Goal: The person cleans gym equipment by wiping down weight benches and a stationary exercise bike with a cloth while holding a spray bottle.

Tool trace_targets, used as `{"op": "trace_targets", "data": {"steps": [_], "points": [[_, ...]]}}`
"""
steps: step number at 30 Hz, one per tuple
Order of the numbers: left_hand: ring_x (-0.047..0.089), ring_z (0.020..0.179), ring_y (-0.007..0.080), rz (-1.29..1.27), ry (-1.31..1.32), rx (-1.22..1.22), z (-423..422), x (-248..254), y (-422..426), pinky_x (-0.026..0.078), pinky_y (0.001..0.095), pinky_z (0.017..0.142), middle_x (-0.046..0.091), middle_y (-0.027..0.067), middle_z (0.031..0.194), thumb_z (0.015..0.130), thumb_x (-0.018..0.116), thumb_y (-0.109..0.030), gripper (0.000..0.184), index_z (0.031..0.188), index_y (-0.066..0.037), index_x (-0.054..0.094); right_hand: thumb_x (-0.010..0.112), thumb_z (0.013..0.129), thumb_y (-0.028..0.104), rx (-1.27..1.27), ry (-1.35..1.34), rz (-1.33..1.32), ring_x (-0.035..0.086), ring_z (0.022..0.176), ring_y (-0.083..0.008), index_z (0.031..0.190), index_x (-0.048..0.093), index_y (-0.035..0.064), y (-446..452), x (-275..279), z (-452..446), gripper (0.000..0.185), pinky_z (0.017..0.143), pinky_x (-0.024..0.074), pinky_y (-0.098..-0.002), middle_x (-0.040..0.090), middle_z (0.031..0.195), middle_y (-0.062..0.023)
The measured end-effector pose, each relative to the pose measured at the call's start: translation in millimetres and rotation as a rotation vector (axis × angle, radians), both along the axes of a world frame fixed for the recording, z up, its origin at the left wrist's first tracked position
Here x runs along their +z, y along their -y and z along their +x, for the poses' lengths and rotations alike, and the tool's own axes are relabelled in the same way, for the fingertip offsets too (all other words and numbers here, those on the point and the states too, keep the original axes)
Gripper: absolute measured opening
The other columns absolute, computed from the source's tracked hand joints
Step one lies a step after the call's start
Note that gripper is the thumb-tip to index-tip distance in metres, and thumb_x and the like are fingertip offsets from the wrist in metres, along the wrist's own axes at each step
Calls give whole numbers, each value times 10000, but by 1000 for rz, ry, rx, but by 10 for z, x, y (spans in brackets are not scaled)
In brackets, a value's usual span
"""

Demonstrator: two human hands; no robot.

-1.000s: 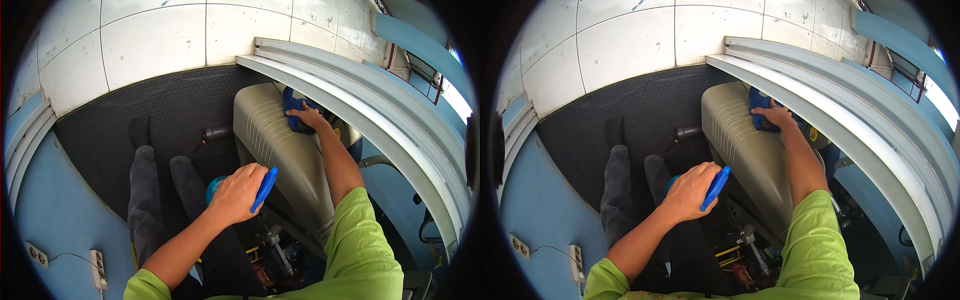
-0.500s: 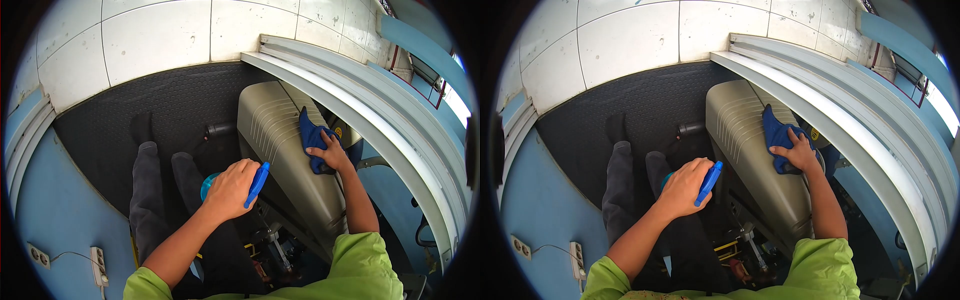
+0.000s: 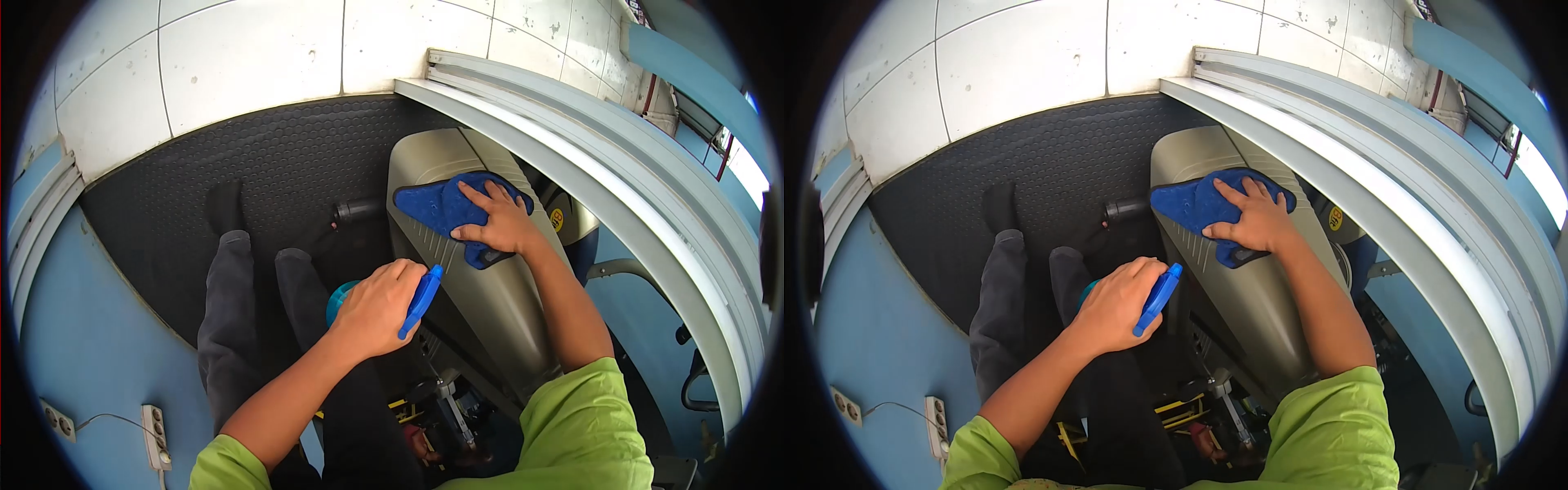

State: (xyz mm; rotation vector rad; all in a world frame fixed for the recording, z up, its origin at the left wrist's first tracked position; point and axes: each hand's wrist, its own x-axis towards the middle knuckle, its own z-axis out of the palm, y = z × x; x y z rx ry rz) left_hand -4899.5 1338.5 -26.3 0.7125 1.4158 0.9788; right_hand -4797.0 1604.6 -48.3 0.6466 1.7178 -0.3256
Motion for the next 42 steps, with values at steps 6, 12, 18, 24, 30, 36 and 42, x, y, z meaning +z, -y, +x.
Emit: {"op": "trace_targets", "data": {"steps": [6,12,18,24,30,36,42], "points": [[573,1132,357,15,-68,34,56,41,-1,524,433,898,558,166,1195,724,732,-67,542,1207,-29,488,680,657,699,-373,-51,95,244,1460,-323,1507,357,261,-1189,-1113,465,1009,1135,148,-623,349,1522,-211],[567,1152,360,-48,-39,18,163,-107,196,517,435,918,551,186,1222,736,732,-81,560,1233,-25,480,618,722,689,-73,53,120,176,1465,-393,1501,350,320,-18,-1273,-535,903,1123,99,-683,228,1580,-188],[566,1150,361,-76,-18,34,158,-67,205,511,433,929,553,178,1221,727,723,-62,547,1221,-25,491,669,710,635,29,-54,-39,221,1450,-399,1485,376,339,-15,-536,-75,879,1118,166,-667,252,1566,-206],[563,1162,364,-71,-38,34,161,-118,228,515,426,924,547,184,1242,711,742,-61,568,1218,-27,489,728,748,521,-441,-368,167,398,1341,-354,1391,490,103,-1249,-1144,385,803,1124,311,-415,432,1463,-189],[560,1170,367,-94,-43,6,278,-333,383,518,427,919,548,192,1244,700,751,-55,576,1215,-23,494,808,648,427,-142,-788,33,482,1235,-323,1289,573,59,-1024,-1773,-150,776,1050,394,-399,546,1341,-183],[550,1163,401,-156,19,-28,334,-249,399,478,455,963,538,210,1268,694,736,-91,597,1233,-34,486,705,650,616,-200,52,133,147,1477,-358,1443,469,267,-46,-1645,-712,898,1156,138,-602,312,1558,-139],[561,1112,411,-79,-60,48,207,-46,367,471,456,945,548,210,1224,683,707,-68,585,1222,-15,488,636,810,392,193,58,75,81,1489,-377,1471,401,361,760,-1177,-765,702,1140,105,-661,176,1614,-89]]}}
